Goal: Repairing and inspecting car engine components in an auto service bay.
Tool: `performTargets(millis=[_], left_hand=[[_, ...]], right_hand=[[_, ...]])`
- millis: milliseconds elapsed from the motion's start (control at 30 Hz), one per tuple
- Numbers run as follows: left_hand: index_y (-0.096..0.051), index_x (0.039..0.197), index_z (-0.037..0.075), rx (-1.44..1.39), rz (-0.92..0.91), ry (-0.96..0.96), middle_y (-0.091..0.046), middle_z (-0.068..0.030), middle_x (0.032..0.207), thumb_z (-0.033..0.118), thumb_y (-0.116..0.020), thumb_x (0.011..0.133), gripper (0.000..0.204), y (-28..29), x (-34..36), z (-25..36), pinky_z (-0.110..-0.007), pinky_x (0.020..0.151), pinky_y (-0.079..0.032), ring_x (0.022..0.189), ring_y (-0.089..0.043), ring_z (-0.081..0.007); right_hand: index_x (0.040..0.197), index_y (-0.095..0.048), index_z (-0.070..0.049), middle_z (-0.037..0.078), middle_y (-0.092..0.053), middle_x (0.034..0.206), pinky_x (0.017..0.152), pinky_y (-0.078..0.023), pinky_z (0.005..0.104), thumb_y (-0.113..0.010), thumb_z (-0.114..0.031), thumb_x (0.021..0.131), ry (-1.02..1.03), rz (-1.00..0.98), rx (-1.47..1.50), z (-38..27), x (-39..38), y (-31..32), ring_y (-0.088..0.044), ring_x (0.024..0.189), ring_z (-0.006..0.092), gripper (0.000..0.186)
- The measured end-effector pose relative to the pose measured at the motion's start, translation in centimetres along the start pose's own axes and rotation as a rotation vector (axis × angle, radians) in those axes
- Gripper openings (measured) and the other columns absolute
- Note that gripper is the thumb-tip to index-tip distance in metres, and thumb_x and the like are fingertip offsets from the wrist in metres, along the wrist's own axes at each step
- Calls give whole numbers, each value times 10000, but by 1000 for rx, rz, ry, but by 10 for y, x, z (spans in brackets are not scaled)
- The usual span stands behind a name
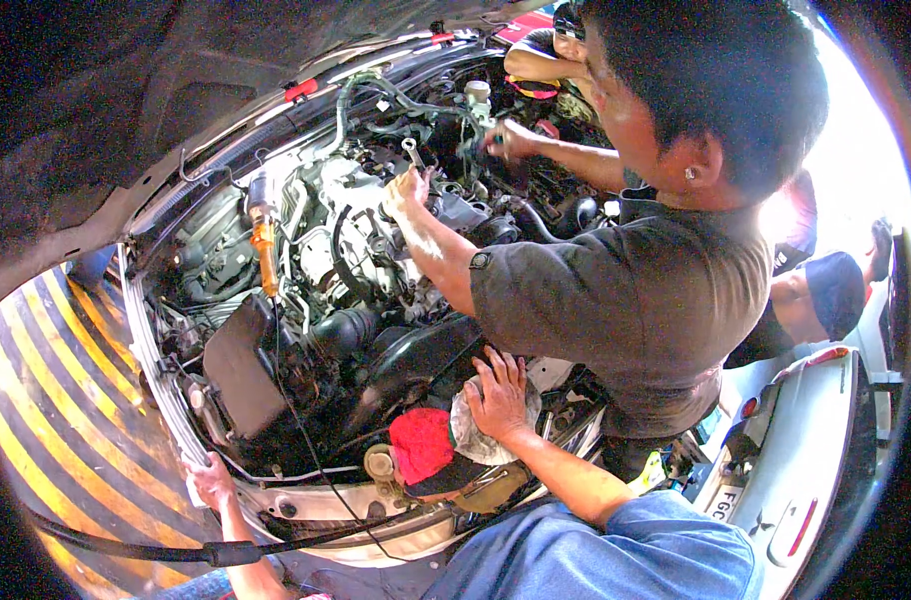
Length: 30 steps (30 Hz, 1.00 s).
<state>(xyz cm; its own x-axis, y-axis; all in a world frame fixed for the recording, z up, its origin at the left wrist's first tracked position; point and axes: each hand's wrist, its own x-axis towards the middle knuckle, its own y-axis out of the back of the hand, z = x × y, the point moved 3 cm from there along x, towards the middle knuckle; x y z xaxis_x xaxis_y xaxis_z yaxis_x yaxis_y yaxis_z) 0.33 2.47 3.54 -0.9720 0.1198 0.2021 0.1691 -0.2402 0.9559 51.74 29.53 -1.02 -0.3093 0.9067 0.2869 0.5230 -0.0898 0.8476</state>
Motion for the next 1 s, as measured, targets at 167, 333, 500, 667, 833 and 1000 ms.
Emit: performTargets(millis=[167,333,500,667,833,1000], left_hand=[[-467,1491,79,-27,-46,-18,-634,-243,1358,455,-639,895,726,0,2,-1,-544,996,-500,1190,-639,-459],[-457,1493,77,-15,-25,-48,-637,-250,1337,429,-633,909,705,3,0,2,-540,1002,-501,1192,-639,-453],[-464,1481,64,-19,-47,-20,-645,-252,1320,439,-627,922,693,9,-5,7,-537,1004,-503,1190,-641,-454],[-466,1477,39,-5,-80,-9,-640,-251,1333,448,-625,927,703,18,-10,14,-535,1011,-502,1190,-638,-457],[-461,1492,31,-16,-33,-54,-630,-255,1357,445,-630,927,721,18,-10,15,-527,1029,-495,1204,-631,-459],[-471,1493,75,-14,-2,-55,-634,-252,1351,445,-649,912,712,13,-9,11,-532,1018,-499,1194,-636,-461]], right_hand=[[1395,-579,-64,161,-464,1538,1248,-165,601,-605,-353,961,20,7,-15,-2,1,2,-327,1486,398,522],[1403,-578,-60,156,-478,1528,1250,-157,605,-614,-347,960,18,15,13,-2,1,3,-319,1494,397,528],[1410,-572,-56,156,-484,1520,1248,-161,607,-599,-342,972,28,11,3,-2,1,3,-317,1494,402,524],[1406,-571,-56,158,-490,1511,1245,-169,606,-589,-339,977,16,1,15,-2,2,4,-335,1475,406,514],[1399,-573,-59,161,-491,1506,1239,-178,606,-592,-344,970,-3,-25,12,-2,2,3,-367,1439,411,515],[1397,-574,-63,160,-494,1502,1242,-179,604,-599,-345,963,16,8,8,-2,2,4,-376,1432,410,518]])
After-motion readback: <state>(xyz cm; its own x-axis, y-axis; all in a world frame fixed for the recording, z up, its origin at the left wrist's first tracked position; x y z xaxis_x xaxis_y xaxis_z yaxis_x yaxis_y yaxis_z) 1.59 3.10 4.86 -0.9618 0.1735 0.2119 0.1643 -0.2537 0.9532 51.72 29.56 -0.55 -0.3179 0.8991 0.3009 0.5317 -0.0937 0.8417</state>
